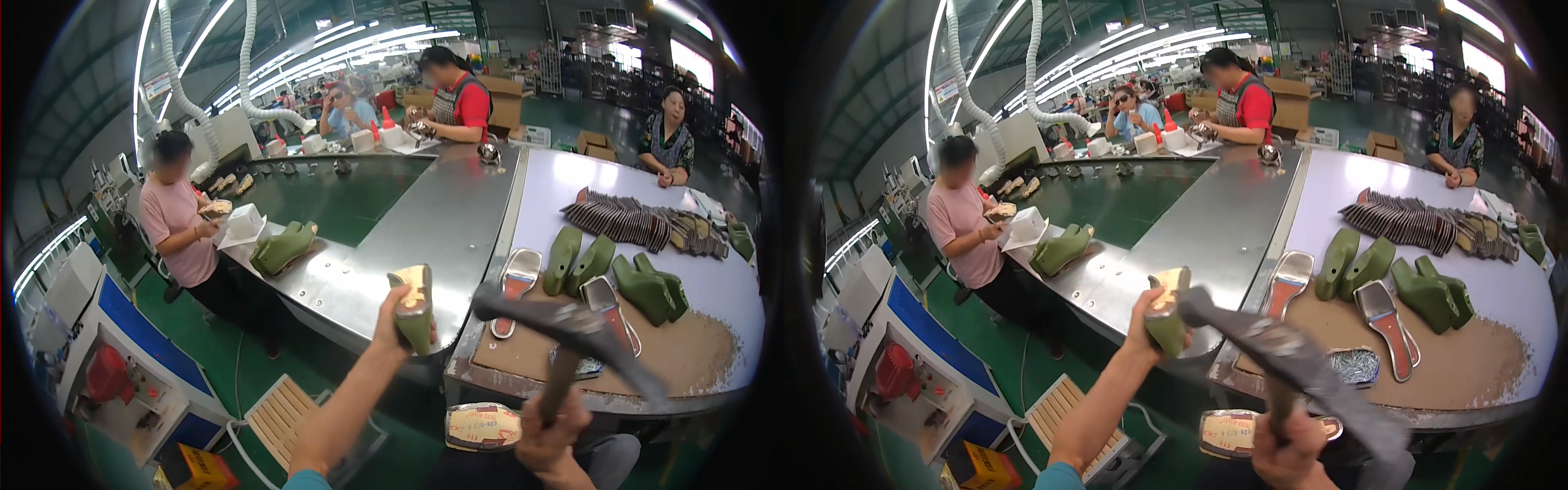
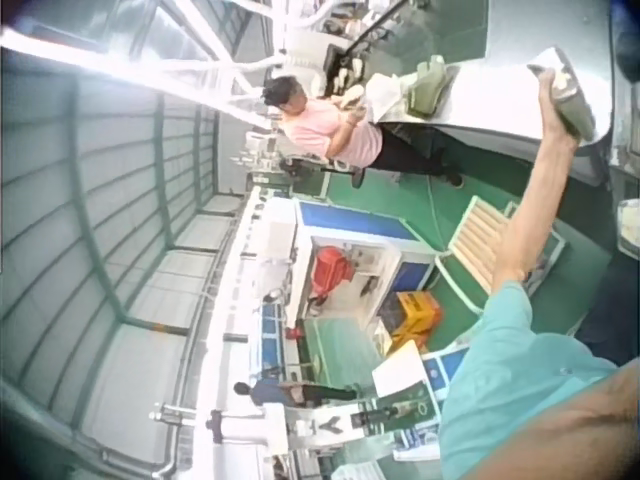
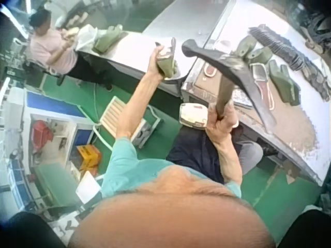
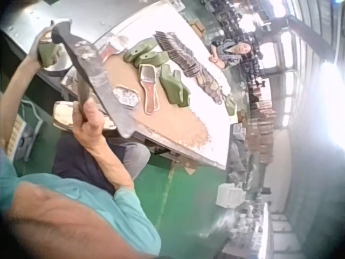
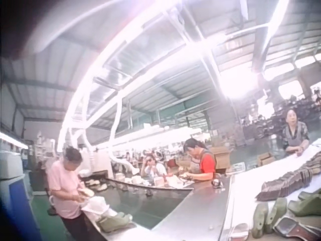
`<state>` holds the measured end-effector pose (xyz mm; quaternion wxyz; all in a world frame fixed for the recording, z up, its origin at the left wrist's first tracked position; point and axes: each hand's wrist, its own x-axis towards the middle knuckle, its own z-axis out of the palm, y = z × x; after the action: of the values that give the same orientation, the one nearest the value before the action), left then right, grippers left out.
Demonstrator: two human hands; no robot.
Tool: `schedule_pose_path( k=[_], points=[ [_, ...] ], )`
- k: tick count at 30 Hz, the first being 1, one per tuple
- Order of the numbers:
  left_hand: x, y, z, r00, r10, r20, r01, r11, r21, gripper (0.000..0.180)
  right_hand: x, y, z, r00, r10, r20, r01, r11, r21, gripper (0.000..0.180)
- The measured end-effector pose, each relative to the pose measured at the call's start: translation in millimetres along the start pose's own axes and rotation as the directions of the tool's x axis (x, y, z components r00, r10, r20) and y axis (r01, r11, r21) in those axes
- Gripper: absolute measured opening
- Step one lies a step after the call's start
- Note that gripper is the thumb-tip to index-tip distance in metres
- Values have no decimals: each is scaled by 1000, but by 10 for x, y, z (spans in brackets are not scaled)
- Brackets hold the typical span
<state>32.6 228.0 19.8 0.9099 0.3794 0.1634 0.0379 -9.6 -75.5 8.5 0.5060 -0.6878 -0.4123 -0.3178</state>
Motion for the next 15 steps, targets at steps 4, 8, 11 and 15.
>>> schedule_pose_path(
  k=[4, 8, 11, 15],
  points=[
    [-183, -110, 252, 996, 86, 11, -86, 996, 1, 34, 188, -38, 107, 951, 77, 298, -62, 996, -61, 45],
    [-189, -159, 211, 968, 253, -2, -252, 965, 75, 33, 360, -98, -167, 983, 3, 183, 12, 997, -80, 56],
    [-199, -126, 227, 944, 329, 9, -327, 934, 143, 34, 268, -141, -360, 989, -136, -55, 129, 986, -108, 47],
    [-223, -178, 339, 951, 309, 1, -308, 947, 85, 36, 41, -99, -312, 977, -42, 209, 62, 994, -90, 32]
  ],
)
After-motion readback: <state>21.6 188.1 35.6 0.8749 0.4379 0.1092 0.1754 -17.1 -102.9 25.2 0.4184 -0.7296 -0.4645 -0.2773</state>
